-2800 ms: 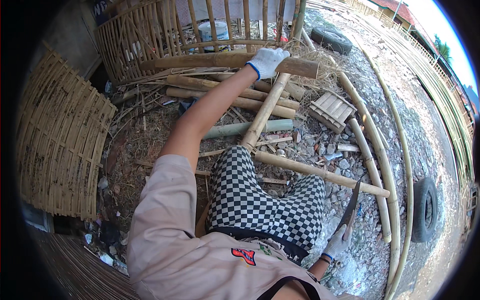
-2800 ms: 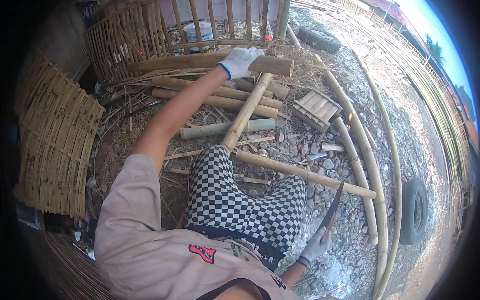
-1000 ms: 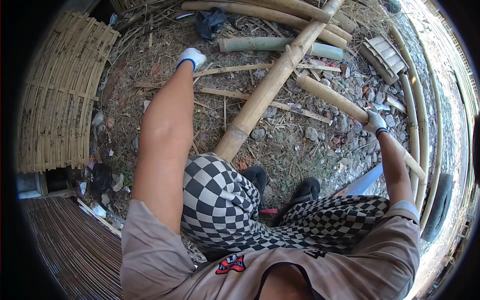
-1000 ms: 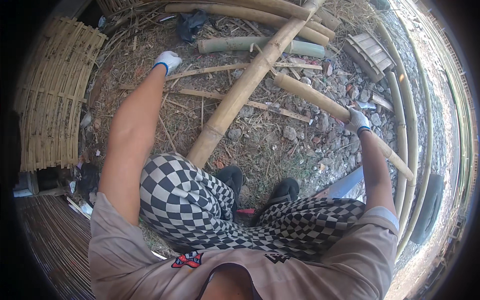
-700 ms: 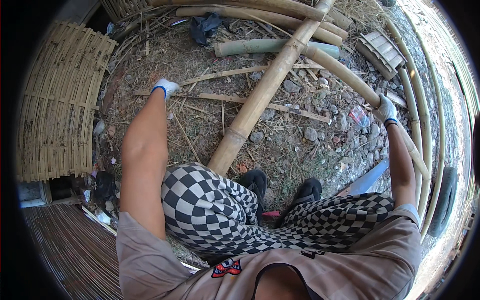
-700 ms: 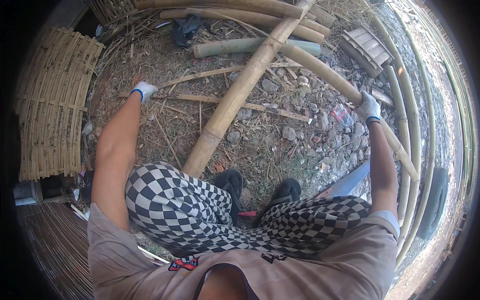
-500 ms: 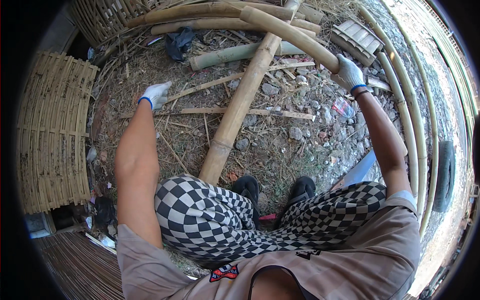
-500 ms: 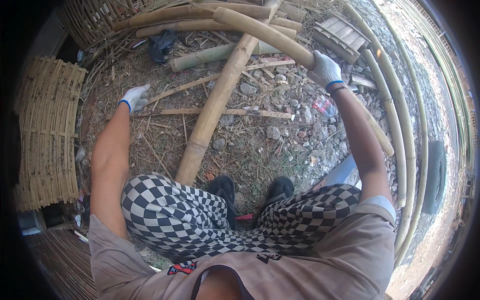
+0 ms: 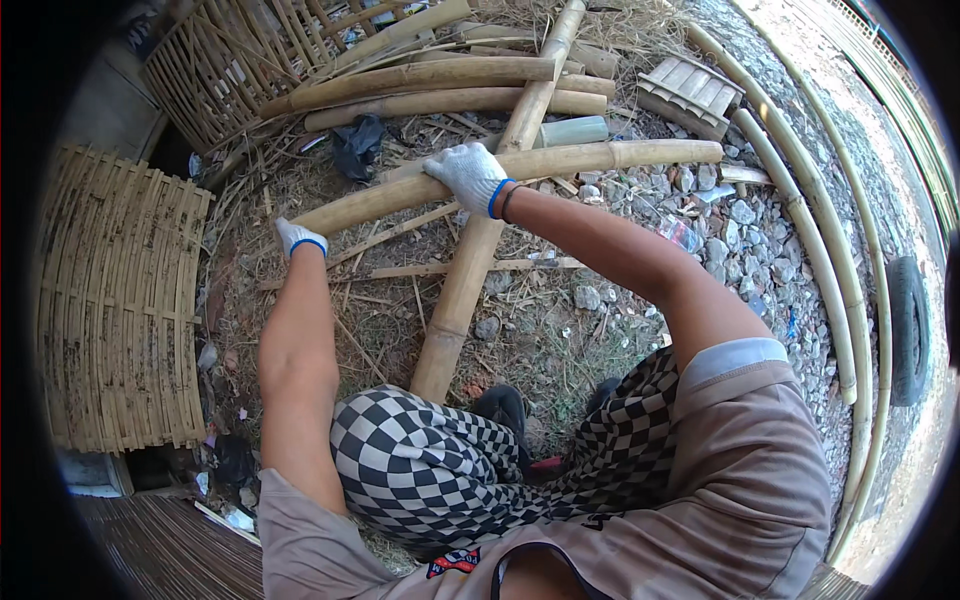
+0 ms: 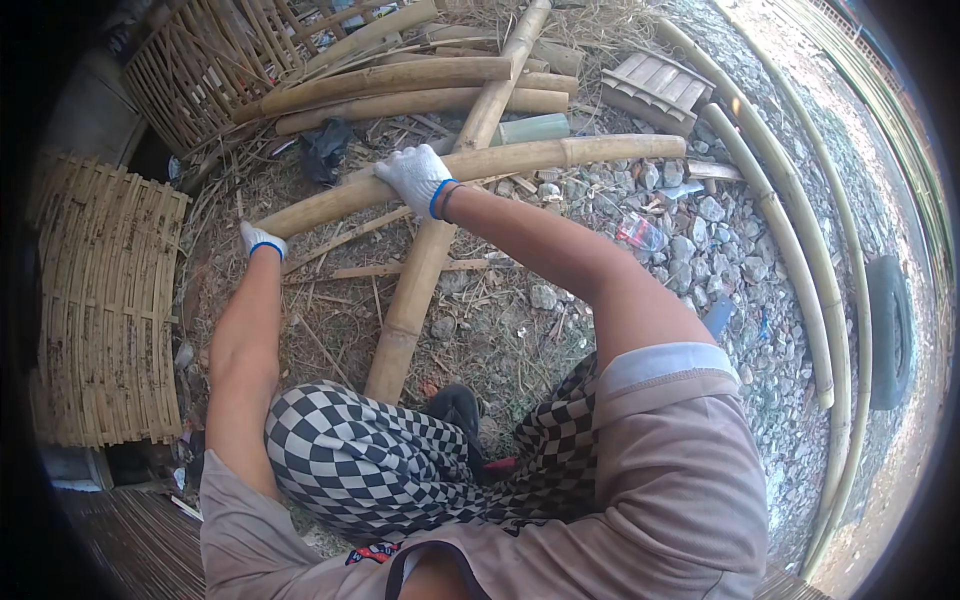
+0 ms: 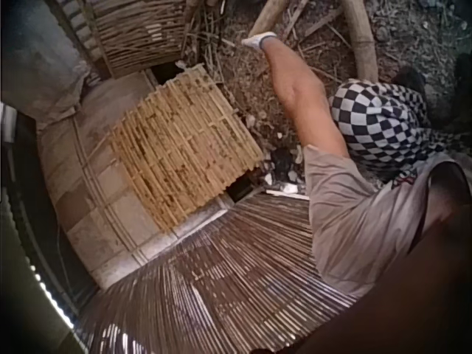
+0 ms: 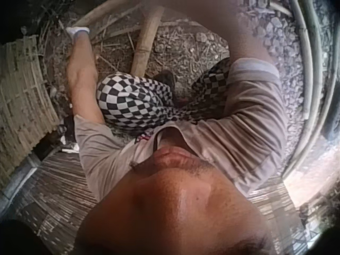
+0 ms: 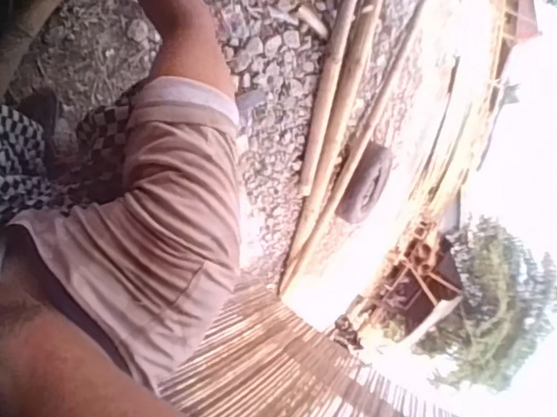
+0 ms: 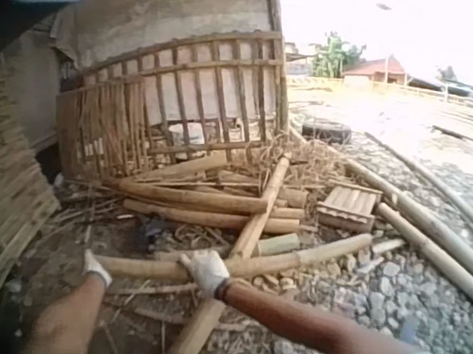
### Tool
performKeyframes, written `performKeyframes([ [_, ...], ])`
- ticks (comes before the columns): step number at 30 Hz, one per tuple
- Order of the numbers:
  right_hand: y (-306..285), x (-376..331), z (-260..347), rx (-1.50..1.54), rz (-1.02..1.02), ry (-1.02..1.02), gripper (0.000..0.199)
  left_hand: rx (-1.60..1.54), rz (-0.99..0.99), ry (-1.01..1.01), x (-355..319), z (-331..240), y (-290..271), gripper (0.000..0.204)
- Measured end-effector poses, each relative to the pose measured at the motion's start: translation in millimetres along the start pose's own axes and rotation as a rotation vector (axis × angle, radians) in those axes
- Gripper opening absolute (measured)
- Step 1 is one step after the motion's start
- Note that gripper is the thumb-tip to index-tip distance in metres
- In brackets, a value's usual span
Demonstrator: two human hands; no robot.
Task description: Sawing a bamboo pole into smaller segments in an outdoor workshop.
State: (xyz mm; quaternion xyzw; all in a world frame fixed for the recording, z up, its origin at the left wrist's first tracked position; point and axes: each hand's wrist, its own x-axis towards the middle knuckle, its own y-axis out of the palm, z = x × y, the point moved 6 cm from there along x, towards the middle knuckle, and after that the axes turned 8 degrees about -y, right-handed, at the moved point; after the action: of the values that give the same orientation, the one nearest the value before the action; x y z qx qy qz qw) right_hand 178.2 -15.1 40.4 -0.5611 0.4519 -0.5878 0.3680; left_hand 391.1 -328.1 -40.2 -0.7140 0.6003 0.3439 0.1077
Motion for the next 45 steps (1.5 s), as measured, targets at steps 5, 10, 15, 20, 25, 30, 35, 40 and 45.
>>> performKeyframes([
  [5,24,-28,12,0.058,0.062,-0.156,0.072,0.072,-0.182,0.088,30,-24,-64,0.085],
  [10,36,-84,-39,0.142,-0.076,-0.069,0.068,-0.019,0.007,0.306,55,-63,-69,0.079],
  [15,29,-92,-56,0.107,-0.021,-0.135,0.073,-0.029,0.152,0.215,69,-86,-75,0.062],
  [20,33,-118,-90,-0.017,0.139,-0.055,0.06,-0.077,0.111,0.18,64,-65,-89,0.06],
  [25,47,-155,-127,-0.018,0.184,0.11,0.048,0.014,0.205,-0.033,97,-28,-93,0.057],
  [30,43,-150,-130,0.068,0.042,0.086,0.049,0.671,0.578,0.482,80,-77,-53,0.032],
  [35,44,-168,-137,0.149,0.074,0.117,0.063,-0.034,0.514,-0.036,43,-35,-47,0.042],
  [40,35,-152,-134,0.177,0.08,0.142,0.08,-0.176,0.499,0.09,38,-42,-36,0.056],
  [45,17,-89,-81,0.178,-0.194,-0.069,0.093,-0.239,0.296,0.284,38,-100,-51,0.066],
])
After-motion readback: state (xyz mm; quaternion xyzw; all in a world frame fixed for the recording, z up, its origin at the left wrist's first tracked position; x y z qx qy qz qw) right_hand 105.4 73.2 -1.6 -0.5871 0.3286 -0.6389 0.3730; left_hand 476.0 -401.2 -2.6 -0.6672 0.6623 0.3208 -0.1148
